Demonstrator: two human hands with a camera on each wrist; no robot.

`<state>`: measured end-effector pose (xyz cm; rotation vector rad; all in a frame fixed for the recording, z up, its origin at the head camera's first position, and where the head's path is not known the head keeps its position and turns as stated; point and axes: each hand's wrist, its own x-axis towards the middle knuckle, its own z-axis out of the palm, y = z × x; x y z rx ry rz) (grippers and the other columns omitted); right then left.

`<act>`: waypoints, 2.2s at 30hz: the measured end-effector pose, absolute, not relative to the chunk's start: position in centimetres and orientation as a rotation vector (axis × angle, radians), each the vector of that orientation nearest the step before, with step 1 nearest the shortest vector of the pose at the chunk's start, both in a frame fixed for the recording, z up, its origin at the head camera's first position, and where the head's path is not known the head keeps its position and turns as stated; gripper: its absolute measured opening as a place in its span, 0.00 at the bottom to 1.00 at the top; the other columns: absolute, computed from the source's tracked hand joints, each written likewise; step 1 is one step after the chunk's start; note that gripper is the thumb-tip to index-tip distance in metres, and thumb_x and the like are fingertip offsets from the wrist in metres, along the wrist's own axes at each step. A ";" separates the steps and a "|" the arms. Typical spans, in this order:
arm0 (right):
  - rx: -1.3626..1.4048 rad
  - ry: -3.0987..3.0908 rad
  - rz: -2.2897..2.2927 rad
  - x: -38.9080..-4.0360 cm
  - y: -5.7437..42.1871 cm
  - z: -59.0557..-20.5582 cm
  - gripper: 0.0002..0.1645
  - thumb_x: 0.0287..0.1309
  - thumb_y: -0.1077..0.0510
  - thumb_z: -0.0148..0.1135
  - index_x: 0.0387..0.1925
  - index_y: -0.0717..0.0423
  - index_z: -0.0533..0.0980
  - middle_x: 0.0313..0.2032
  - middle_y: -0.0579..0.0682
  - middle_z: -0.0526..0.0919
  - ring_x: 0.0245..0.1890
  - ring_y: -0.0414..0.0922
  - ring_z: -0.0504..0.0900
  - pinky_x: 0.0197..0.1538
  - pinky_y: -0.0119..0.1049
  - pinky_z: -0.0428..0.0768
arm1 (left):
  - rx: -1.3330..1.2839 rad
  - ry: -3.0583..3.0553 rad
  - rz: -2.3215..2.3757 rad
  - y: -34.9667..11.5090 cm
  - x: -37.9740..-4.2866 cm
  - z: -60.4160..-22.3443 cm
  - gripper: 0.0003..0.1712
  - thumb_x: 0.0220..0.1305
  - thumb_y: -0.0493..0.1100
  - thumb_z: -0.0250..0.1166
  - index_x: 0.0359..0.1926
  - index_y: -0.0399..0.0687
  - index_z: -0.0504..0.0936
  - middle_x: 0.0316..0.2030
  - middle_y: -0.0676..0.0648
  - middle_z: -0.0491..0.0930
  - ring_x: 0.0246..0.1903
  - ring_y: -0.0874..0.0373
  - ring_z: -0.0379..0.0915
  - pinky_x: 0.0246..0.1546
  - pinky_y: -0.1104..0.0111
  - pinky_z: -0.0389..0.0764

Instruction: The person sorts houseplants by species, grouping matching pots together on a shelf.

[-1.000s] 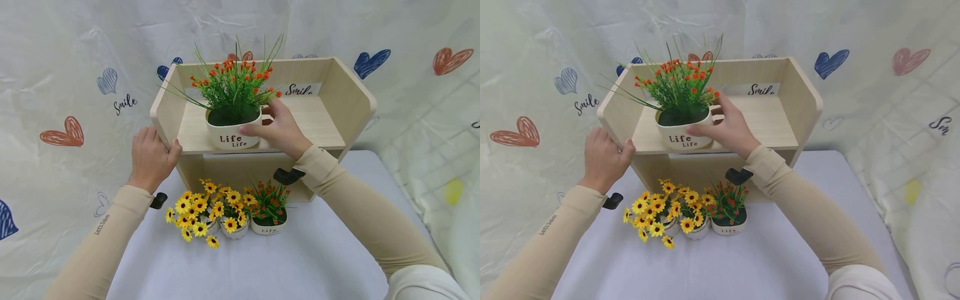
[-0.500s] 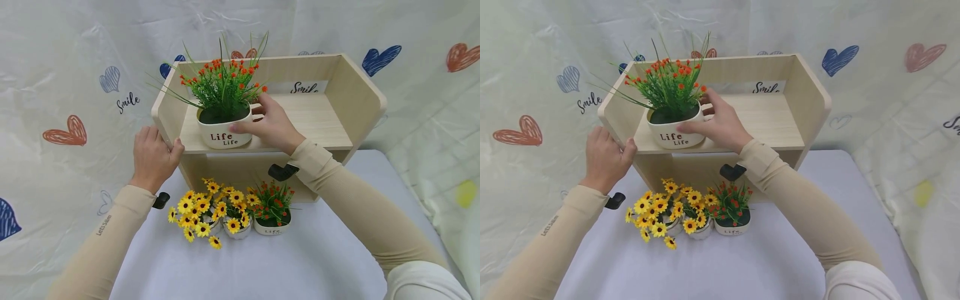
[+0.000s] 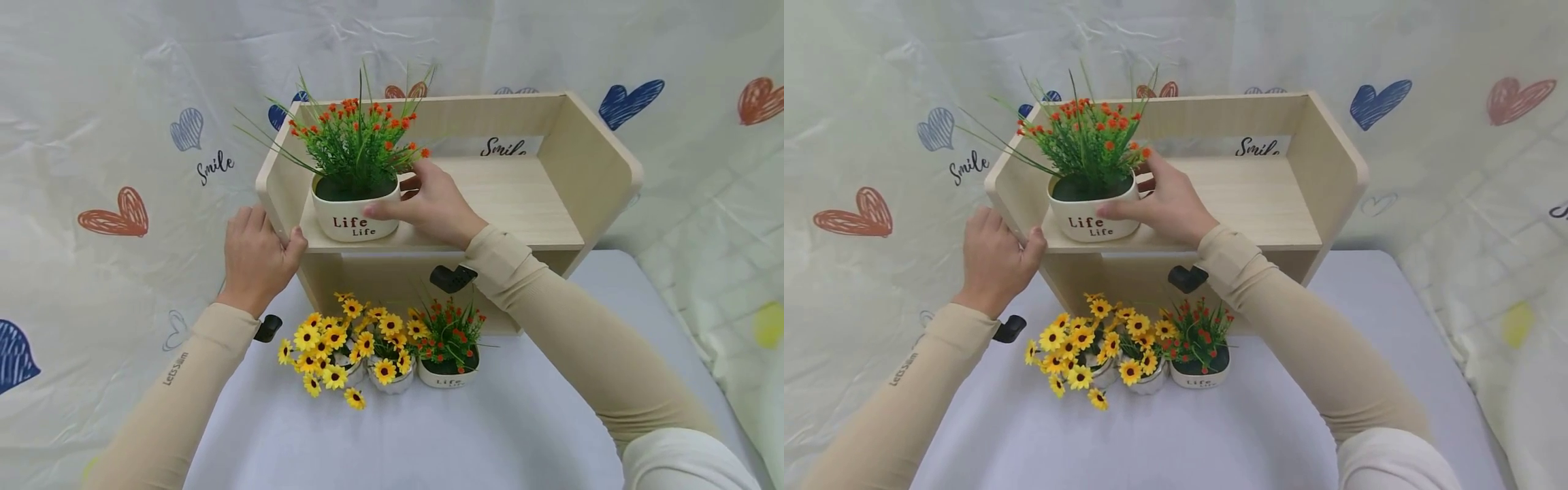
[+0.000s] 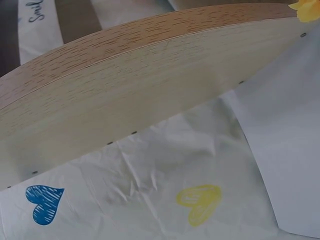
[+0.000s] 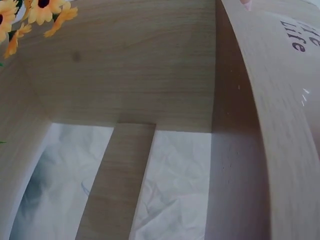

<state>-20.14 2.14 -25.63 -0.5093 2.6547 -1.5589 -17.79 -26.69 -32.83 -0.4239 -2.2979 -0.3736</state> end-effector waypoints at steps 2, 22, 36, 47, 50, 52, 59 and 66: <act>-0.500 2.652 -1.559 -20.2 1.9 -25.7 0.52 0.47 0.38 0.79 0.72 0.37 0.65 0.66 0.45 0.75 0.58 0.46 0.81 0.58 0.46 0.81 | -0.424 -2.293 -0.376 -26.6 -17.8 -32.8 0.31 0.69 0.55 0.47 0.47 0.30 0.80 0.41 0.33 0.81 0.36 0.39 0.67 0.38 0.51 0.67; -0.546 2.664 -1.570 -20.4 -0.7 -26.0 0.55 0.47 0.35 0.79 0.74 0.37 0.63 0.68 0.46 0.76 0.61 0.46 0.82 0.60 0.43 0.82 | -0.441 -2.278 -0.391 -26.5 -17.6 -32.9 0.27 0.69 0.53 0.51 0.45 0.30 0.79 0.38 0.33 0.79 0.35 0.38 0.66 0.38 0.50 0.65; -0.556 2.780 -1.643 -18.0 2.1 -26.0 0.56 0.51 0.42 0.78 0.75 0.49 0.59 0.67 0.53 0.73 0.61 0.50 0.78 0.65 0.44 0.79 | -0.445 -2.287 -0.382 -25.8 -17.8 -33.1 0.26 0.69 0.54 0.49 0.41 0.33 0.79 0.35 0.34 0.78 0.33 0.39 0.66 0.35 0.51 0.65; -0.750 2.830 -1.806 -13.7 6.0 -27.2 0.44 0.52 0.55 0.78 0.66 0.57 0.65 0.60 0.59 0.75 0.57 0.50 0.81 0.65 0.45 0.80 | -0.426 -2.293 -0.404 -26.2 -17.7 -32.6 0.24 0.68 0.52 0.50 0.40 0.32 0.78 0.36 0.33 0.78 0.34 0.37 0.65 0.38 0.49 0.66; -0.781 2.847 -1.789 -12.2 7.1 -28.3 0.44 0.52 0.58 0.79 0.66 0.58 0.65 0.60 0.59 0.75 0.56 0.50 0.83 0.65 0.41 0.80 | -0.416 -2.298 -0.422 -26.1 -17.6 -32.6 0.25 0.68 0.53 0.49 0.39 0.32 0.78 0.35 0.33 0.77 0.34 0.38 0.65 0.38 0.50 0.65; -0.795 2.867 -1.803 -11.3 7.9 -29.3 0.43 0.50 0.61 0.79 0.65 0.60 0.65 0.59 0.58 0.76 0.54 0.50 0.84 0.64 0.36 0.81 | -0.415 -2.297 -0.431 -26.0 -17.5 -32.7 0.26 0.68 0.54 0.49 0.39 0.32 0.78 0.35 0.33 0.77 0.34 0.38 0.65 0.38 0.50 0.65; -0.994 2.764 -2.158 -8.2 10.2 -32.3 0.36 0.42 0.80 0.73 0.56 0.73 0.69 0.52 0.55 0.79 0.52 0.42 0.81 0.62 0.27 0.79 | -0.432 -2.270 -0.430 -25.7 -18.0 -32.5 0.26 0.68 0.54 0.48 0.41 0.32 0.78 0.34 0.34 0.77 0.33 0.39 0.64 0.36 0.51 0.64; -1.078 2.578 -2.330 -7.2 12.0 -35.6 0.32 0.40 0.84 0.69 0.51 0.78 0.70 0.46 0.49 0.82 0.45 0.41 0.83 0.56 0.27 0.82 | -0.425 -2.273 -0.422 -25.8 -17.9 -32.0 0.27 0.68 0.54 0.47 0.37 0.32 0.77 0.33 0.33 0.76 0.33 0.38 0.64 0.37 0.50 0.64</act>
